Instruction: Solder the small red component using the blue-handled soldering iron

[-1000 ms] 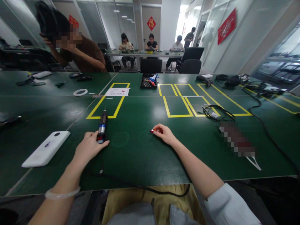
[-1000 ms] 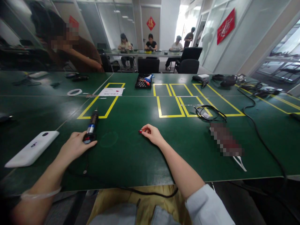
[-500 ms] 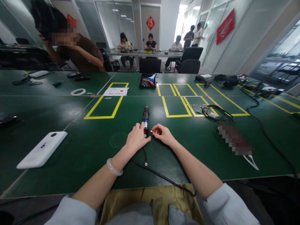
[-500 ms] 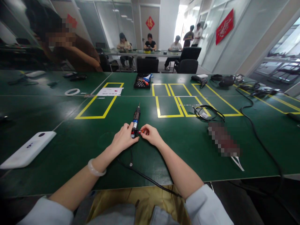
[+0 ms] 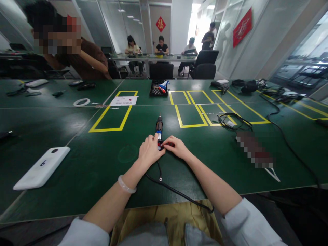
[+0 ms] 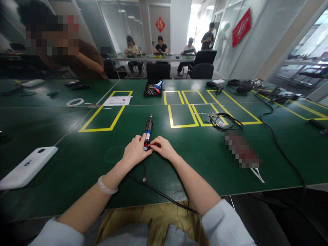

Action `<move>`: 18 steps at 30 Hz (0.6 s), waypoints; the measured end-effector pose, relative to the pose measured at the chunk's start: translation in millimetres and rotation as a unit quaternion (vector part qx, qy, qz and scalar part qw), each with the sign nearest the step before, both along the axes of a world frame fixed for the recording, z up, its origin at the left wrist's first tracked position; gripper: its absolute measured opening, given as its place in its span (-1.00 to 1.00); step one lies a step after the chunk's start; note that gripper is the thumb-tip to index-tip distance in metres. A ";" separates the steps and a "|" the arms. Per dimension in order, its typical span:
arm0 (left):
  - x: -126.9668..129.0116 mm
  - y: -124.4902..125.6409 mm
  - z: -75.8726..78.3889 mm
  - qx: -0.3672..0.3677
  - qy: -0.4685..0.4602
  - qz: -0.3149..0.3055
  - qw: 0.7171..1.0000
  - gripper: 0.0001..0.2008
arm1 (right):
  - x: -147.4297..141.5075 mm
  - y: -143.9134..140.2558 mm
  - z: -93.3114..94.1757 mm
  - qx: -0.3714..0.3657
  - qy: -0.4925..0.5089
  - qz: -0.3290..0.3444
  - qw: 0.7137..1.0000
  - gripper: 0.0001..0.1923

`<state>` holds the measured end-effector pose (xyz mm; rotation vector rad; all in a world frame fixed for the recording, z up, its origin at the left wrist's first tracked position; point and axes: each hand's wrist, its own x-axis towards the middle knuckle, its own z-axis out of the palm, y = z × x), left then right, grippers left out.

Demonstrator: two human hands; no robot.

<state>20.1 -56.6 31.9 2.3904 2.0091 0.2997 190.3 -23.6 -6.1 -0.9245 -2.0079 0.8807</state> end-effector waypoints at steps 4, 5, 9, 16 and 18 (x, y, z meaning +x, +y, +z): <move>2.5 0.9 2.0 0.003 0.015 -0.004 1.000 -0.36 | -0.3 -2.0 1.6 0.012 -0.005 -0.004 1.000 -0.82; 3.3 1.3 2.7 0.002 0.018 -0.003 1.000 -0.36 | -0.1 -2.3 1.6 0.011 -0.001 -0.006 1.000 -0.82; 6.0 4.3 5.4 0.000 0.020 0.008 1.000 -0.36 | 1.3 -1.1 -1.1 -0.039 0.037 -0.018 0.998 -0.78; -1.3 6.5 9.0 -0.008 0.034 0.012 0.999 -0.33 | 3.0 4.2 -10.2 -0.109 0.109 -0.003 0.988 -0.72; -8.1 4.4 10.6 -0.009 0.053 0.010 0.999 -0.33 | 3.6 4.4 -10.5 -0.108 0.110 -0.003 0.988 -0.73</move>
